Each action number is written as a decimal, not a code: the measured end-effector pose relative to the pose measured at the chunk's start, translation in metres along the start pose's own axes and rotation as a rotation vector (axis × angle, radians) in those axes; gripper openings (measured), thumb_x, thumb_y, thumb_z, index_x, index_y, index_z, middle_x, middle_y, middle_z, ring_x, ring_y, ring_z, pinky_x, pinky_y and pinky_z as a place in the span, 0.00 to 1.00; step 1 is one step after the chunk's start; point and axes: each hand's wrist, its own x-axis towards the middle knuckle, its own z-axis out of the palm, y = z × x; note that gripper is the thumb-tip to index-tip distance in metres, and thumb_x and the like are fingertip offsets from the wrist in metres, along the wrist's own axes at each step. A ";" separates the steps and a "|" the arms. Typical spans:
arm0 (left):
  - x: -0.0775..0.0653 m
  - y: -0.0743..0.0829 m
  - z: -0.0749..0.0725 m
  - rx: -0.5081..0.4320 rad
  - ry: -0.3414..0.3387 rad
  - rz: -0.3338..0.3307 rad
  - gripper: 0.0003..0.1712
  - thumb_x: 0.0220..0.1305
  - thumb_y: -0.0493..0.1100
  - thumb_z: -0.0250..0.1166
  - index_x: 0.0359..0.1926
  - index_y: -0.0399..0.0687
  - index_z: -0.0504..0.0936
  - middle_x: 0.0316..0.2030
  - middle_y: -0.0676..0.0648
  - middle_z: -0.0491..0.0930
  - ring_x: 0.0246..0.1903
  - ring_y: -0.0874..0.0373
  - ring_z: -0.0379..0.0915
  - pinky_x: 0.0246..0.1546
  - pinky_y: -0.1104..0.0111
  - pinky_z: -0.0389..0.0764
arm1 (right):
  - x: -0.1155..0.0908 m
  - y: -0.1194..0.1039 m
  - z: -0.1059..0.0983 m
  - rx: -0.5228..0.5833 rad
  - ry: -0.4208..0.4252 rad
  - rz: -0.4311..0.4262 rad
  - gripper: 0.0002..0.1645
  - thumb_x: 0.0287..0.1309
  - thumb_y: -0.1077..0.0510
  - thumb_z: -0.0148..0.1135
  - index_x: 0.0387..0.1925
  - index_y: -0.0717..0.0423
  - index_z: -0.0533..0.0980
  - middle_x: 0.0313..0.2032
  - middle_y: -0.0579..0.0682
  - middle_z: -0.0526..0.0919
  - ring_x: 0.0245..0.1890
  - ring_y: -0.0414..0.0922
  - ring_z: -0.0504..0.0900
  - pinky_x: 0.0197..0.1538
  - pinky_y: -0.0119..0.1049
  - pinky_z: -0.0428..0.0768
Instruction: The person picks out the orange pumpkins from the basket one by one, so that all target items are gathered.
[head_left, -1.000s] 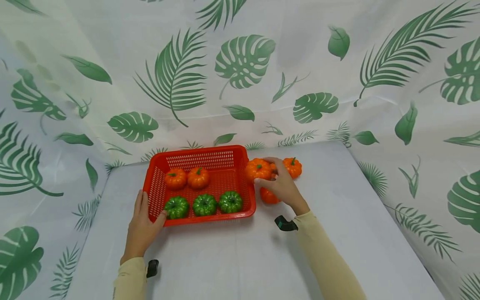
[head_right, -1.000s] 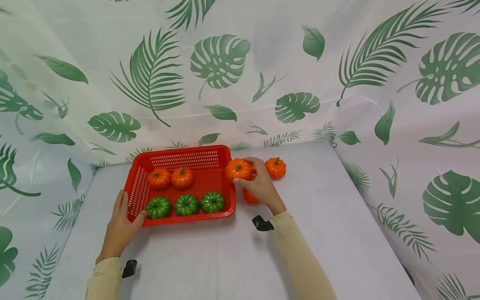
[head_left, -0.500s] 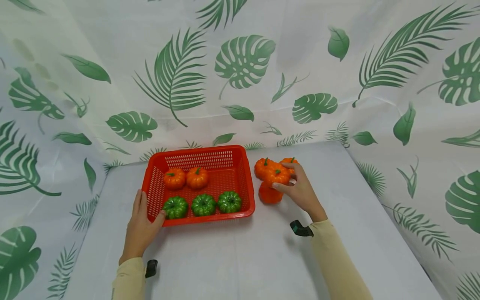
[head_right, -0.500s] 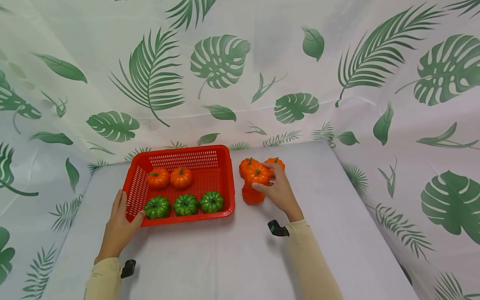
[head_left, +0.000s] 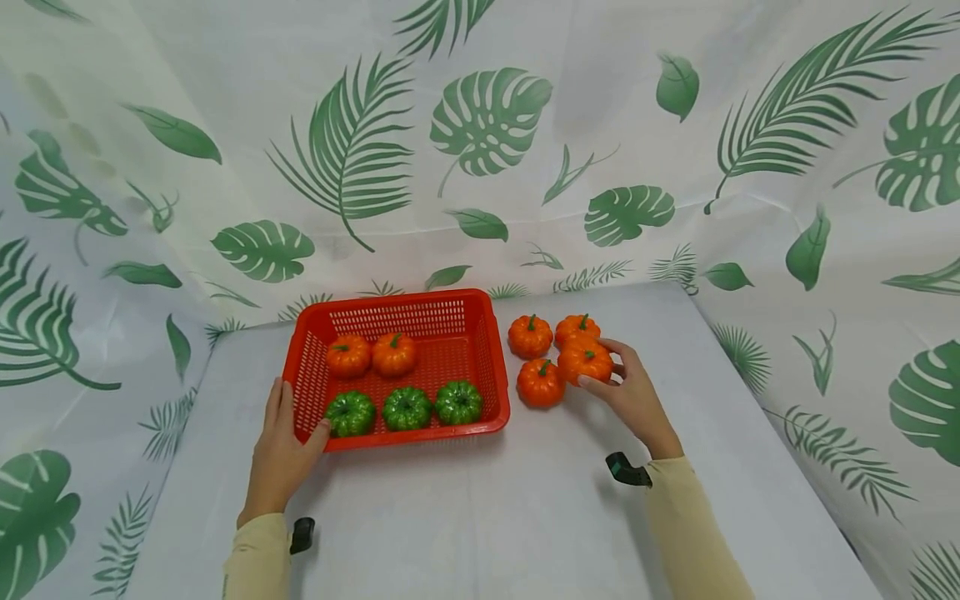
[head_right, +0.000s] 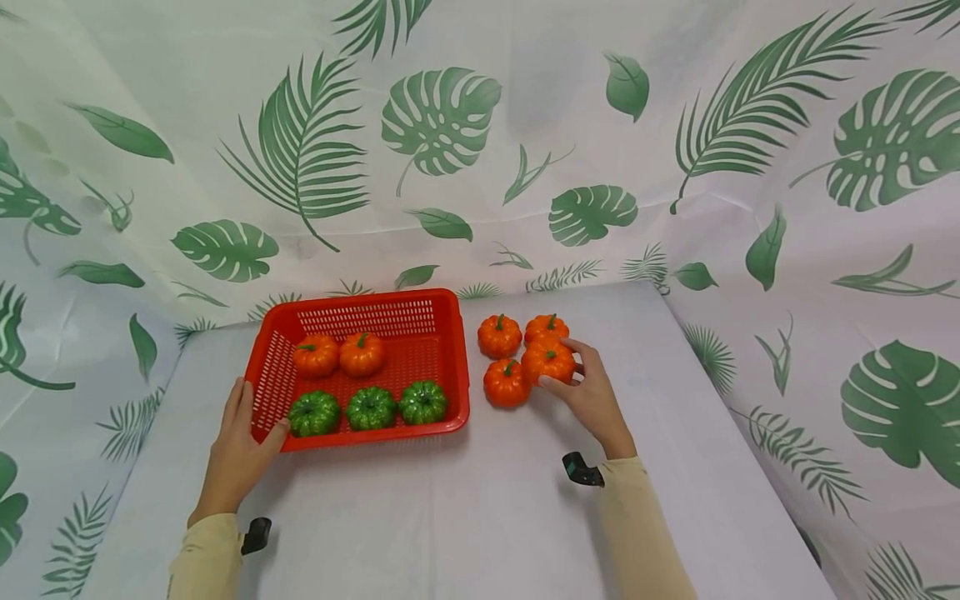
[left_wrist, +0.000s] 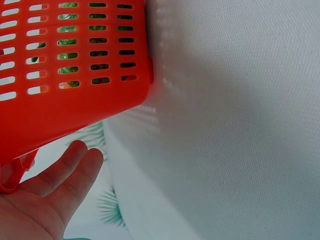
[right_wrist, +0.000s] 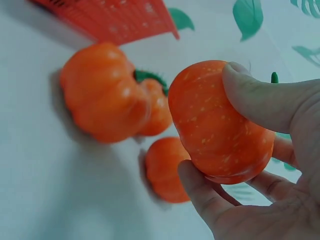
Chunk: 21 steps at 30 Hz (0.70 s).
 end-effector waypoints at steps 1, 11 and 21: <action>0.000 0.000 0.000 0.001 0.000 -0.001 0.54 0.76 0.53 0.61 0.87 0.39 0.39 0.86 0.39 0.34 0.76 0.24 0.52 0.70 0.31 0.62 | -0.001 0.002 -0.001 0.008 0.006 0.007 0.56 0.67 0.44 0.76 0.83 0.55 0.55 0.82 0.60 0.53 0.75 0.66 0.60 0.75 0.65 0.63; 0.001 0.000 0.000 0.001 0.015 0.006 0.54 0.76 0.52 0.62 0.86 0.38 0.40 0.86 0.38 0.36 0.75 0.24 0.54 0.69 0.31 0.62 | -0.001 0.019 -0.006 0.004 0.019 0.075 0.55 0.68 0.50 0.74 0.84 0.56 0.54 0.82 0.62 0.53 0.76 0.69 0.61 0.73 0.65 0.66; 0.001 0.000 0.000 0.005 -0.002 -0.016 0.54 0.76 0.53 0.61 0.87 0.40 0.39 0.86 0.39 0.34 0.76 0.24 0.53 0.70 0.32 0.61 | 0.002 0.036 -0.003 -0.028 -0.013 0.123 0.53 0.69 0.55 0.72 0.86 0.55 0.53 0.82 0.63 0.54 0.76 0.70 0.62 0.71 0.64 0.70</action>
